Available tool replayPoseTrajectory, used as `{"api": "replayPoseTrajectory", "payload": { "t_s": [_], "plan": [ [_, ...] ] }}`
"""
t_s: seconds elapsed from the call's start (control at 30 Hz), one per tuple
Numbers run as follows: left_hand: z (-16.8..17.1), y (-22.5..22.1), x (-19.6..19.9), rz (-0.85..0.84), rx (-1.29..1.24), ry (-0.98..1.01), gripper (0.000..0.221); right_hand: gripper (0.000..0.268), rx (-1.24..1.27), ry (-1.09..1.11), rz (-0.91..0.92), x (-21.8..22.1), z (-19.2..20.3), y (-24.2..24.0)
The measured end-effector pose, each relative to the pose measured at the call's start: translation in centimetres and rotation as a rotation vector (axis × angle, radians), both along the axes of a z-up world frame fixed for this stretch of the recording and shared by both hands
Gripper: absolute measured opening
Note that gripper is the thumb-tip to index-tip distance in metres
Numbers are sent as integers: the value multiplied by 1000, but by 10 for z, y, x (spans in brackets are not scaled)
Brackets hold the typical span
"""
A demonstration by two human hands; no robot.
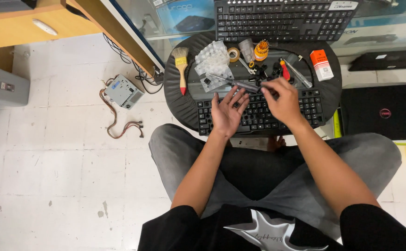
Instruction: Reassembling keys onto a computer keyboard by picking them up and pressing them into place.
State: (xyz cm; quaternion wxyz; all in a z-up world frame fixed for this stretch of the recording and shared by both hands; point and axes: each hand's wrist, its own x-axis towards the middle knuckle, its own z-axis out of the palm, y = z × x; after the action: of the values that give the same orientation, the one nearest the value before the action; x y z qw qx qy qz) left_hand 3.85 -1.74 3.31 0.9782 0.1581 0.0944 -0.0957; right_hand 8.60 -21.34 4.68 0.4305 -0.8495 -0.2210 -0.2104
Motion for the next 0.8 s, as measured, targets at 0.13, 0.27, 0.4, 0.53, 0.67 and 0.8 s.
{"api": "replayPoseTrajectory", "payload": {
  "t_s": [0.13, 0.27, 0.4, 0.53, 0.67, 0.8],
  "plan": [
    [28, -10, -4, -28, 19, -15, 74, 18, 63, -13, 55, -33, 33, 19],
    [18, -23, -3, -112, 115, -51, 84, 28, -2, -51, 99, -46, 23, 23],
    [-1, -33, 0, -154, 247, -107, 84, 23, 1, 80, 59, -52, 16, 21],
    [-5, -33, 1, -166, 273, -97, 65, 19, 411, 497, 18, -43, -11, 9],
    [-5, -33, -2, -106, 654, -291, 54, 22, 867, 808, 57, -42, -18, 6],
    [-12, -33, 1, -44, 819, -358, 43, 24, 1042, 869, 61, -41, -15, 8]
  ]
}}
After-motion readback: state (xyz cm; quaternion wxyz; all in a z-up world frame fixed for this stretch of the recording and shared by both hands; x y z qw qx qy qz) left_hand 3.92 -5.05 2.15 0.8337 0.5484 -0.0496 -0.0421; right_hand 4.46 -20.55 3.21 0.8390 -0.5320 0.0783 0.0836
